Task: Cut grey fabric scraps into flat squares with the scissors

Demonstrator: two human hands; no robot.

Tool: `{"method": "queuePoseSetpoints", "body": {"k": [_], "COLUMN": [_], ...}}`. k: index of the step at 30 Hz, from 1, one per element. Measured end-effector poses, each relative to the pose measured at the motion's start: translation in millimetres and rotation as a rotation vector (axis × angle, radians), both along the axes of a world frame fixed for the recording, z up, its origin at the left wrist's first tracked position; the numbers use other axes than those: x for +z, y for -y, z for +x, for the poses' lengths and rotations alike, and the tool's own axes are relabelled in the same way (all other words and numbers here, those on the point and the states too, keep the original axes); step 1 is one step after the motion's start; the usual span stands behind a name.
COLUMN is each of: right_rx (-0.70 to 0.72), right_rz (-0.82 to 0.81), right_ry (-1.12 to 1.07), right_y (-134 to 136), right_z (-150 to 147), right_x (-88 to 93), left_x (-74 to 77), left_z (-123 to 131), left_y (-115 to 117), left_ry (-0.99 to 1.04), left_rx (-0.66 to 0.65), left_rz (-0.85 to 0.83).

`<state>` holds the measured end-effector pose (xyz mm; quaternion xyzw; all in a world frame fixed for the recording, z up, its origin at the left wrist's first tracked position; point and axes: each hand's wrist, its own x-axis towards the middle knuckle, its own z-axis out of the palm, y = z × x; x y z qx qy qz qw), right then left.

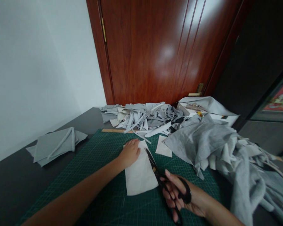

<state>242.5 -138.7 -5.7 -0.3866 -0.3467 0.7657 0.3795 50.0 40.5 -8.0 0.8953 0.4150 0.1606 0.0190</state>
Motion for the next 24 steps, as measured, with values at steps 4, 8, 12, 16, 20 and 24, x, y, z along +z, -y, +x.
{"method": "queuePoseSetpoints", "body": {"k": [4, 8, 12, 16, 20, 24], "right_rx": [-0.009, -0.002, 0.042, 0.06, 0.085, 0.102], "right_rz": [0.031, 0.072, 0.098, 0.084, 0.091, 0.092], "right_ry": [0.095, 0.284, 0.497, 0.613, 0.677, 0.692], "right_y": [6, 16, 22, 18, 13, 13], "right_z": [-4, -8, -12, -15, -16, -16], "right_x": [5.3, 15.0, 28.3, 39.5, 43.6, 43.4], "left_x": [-15.7, -16.7, -13.9, -13.0, -13.4, -14.4], "left_z": [-14, -19, -20, -19, -17, -16], "left_y": [38, 61, 69, 70, 70, 70], "left_ry": [-0.103, -0.133, -0.111, -0.109, -0.114, -0.118], "left_rx": [0.003, 0.031, 0.037, 0.057, 0.07, 0.076], "left_rz": [0.076, 0.058, 0.035, 0.004, -0.008, -0.014]}}
